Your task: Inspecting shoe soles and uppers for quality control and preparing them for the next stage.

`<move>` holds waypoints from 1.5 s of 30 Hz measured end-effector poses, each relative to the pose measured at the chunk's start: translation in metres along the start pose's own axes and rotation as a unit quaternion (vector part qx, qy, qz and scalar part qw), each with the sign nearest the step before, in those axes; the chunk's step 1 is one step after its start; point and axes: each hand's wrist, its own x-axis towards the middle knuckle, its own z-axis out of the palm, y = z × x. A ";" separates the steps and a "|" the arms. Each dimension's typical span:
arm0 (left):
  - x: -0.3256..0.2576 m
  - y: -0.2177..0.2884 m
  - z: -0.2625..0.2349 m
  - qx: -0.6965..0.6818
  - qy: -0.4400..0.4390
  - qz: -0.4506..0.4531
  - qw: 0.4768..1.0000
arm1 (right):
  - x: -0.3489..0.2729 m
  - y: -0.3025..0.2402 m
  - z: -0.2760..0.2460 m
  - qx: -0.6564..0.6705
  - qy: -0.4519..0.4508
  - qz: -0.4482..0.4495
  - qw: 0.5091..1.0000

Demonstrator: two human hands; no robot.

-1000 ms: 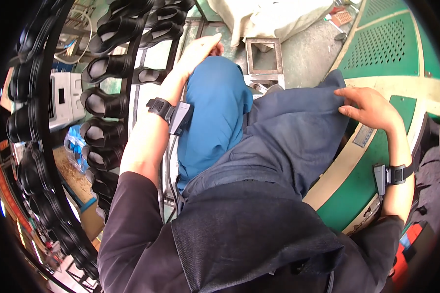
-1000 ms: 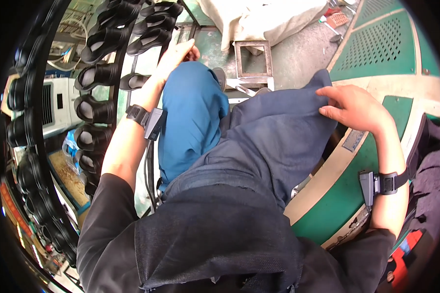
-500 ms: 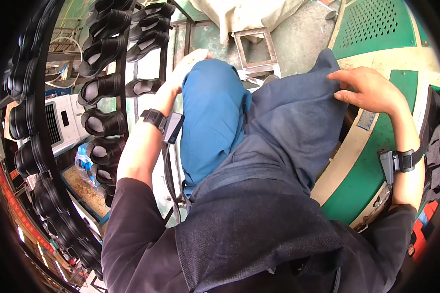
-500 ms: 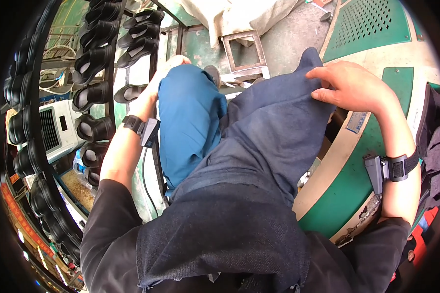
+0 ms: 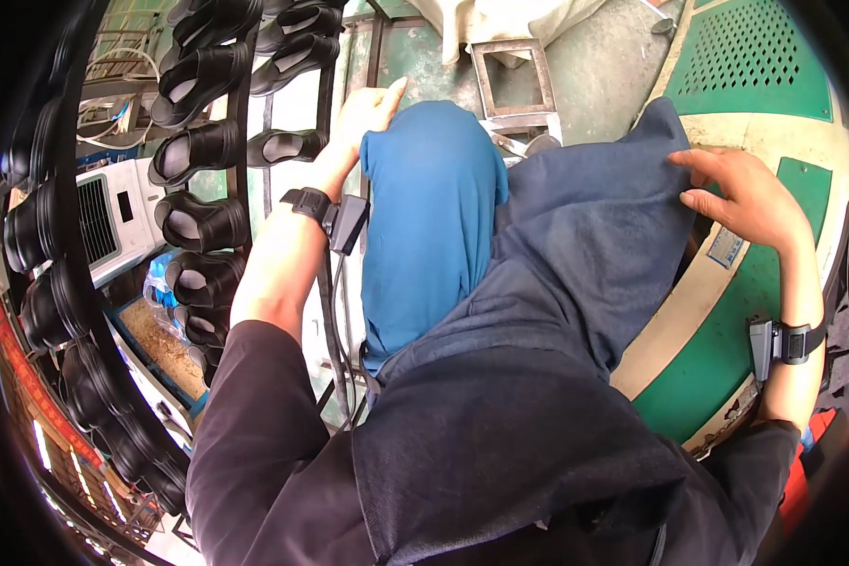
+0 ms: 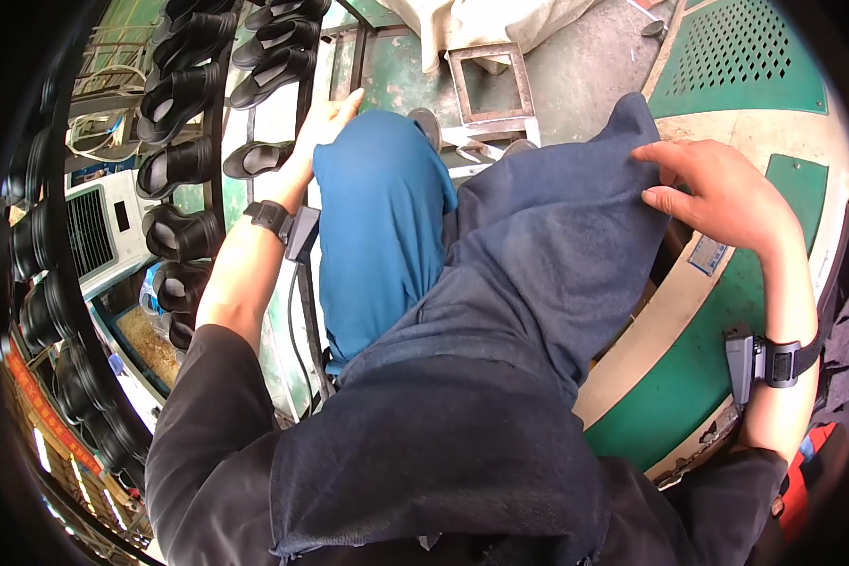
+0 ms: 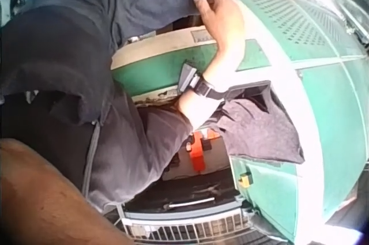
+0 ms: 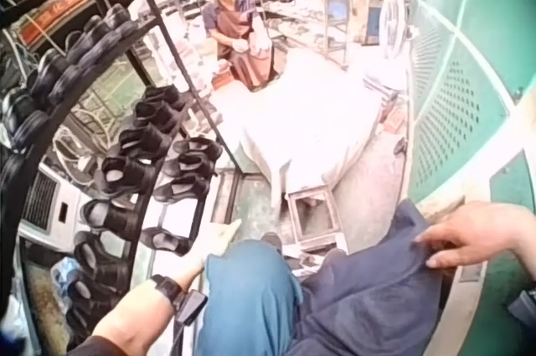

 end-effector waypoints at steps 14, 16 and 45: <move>-0.073 -0.062 0.003 0.055 0.012 -0.040 0.998 | -0.006 -0.004 -0.004 -0.036 -0.016 -0.016 0.999; -0.090 -0.076 -0.006 0.038 0.030 -0.073 0.996 | -0.007 -0.008 -0.004 -0.031 -0.025 -0.008 0.999; -0.007 0.017 -0.165 -0.224 0.151 0.155 0.950 | -0.235 0.016 -0.091 0.020 0.290 -0.006 0.957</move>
